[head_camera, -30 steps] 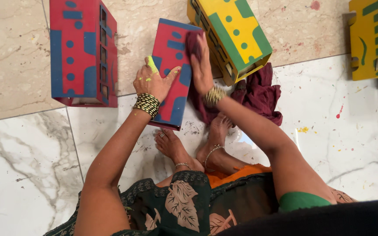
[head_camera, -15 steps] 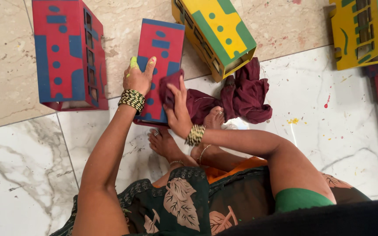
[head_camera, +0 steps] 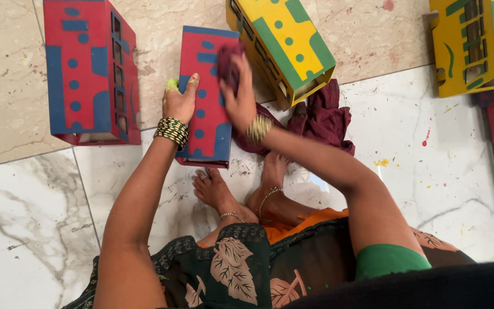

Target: The person sits on the floor and wipes painted wooden toy bus models one at a time with a maroon cloth, turning each toy to clean its sides, roof and window openings, then sets the wiped toy aside and picks up the next one.

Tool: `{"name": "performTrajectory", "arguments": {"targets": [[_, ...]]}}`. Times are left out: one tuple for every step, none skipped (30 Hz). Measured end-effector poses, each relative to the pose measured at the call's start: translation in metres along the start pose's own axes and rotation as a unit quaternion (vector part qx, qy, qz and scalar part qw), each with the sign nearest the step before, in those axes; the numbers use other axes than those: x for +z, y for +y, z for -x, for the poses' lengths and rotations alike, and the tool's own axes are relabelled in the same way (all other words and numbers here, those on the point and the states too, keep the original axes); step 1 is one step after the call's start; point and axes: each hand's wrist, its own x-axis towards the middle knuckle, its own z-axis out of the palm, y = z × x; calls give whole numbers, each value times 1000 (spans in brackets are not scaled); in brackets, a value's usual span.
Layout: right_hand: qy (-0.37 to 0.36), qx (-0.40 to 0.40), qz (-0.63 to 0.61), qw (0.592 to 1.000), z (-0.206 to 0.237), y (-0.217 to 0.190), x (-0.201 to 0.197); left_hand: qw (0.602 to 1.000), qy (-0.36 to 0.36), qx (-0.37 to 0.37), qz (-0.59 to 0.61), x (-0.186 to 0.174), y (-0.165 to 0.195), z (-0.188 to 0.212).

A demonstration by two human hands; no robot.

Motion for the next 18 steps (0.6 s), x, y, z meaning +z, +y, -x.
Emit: {"name": "performTrajectory", "arguments": {"targets": [[-22,12,-11,1000,28,-17,-4,1000,2,3,6,1,-1,-1],[-43,25,-22,998,59,-35,-9,1000,4,5,11,2,-2,-2],[-62,26,-30,997,89,-52,-14,1000,4,4,10,2,-3,-2],[-81,25,-37,996,115,-68,-19,1000,5,3,10,1,-2,-2],[-112,38,-48,992,138,-81,-23,1000,6,2,11,1,-2,-1],[-145,52,-60,986,152,-87,-25,1000,0,-3,-5,0,-1,1],[-146,63,-65,985,157,-88,-25,1000,-5,-8,-19,-2,0,2],[-146,73,-70,984,158,-87,-26,999,-10,-12,-34,-4,1,4],[-145,84,-77,983,151,-80,-24,999,-4,-9,-45,-5,2,5],[-142,76,-75,984,138,-71,-22,998,0,-7,-56,-5,3,7],[-138,69,-72,985,122,-61,-22,998,4,-4,-67,-5,4,8],[-134,62,-69,987,102,-50,-21,997,11,5,-76,-4,5,10],[-135,58,-76,986,81,-39,-21,996,17,15,-85,-2,6,11],[-136,55,-81,986,59,-27,-21,995,21,25,-94,0,6,13],[-125,57,-72,988,34,-14,-20,995,13,17,-95,1,6,13],[-114,57,-63,990,11,-2,-19,995,6,10,-96,2,6,13],[-116,73,-85,987,-9,9,-18,995,0,1,-98,3,4,12],[-119,89,-108,983,-25,19,-16,996,6,0,-93,5,2,11]]}}
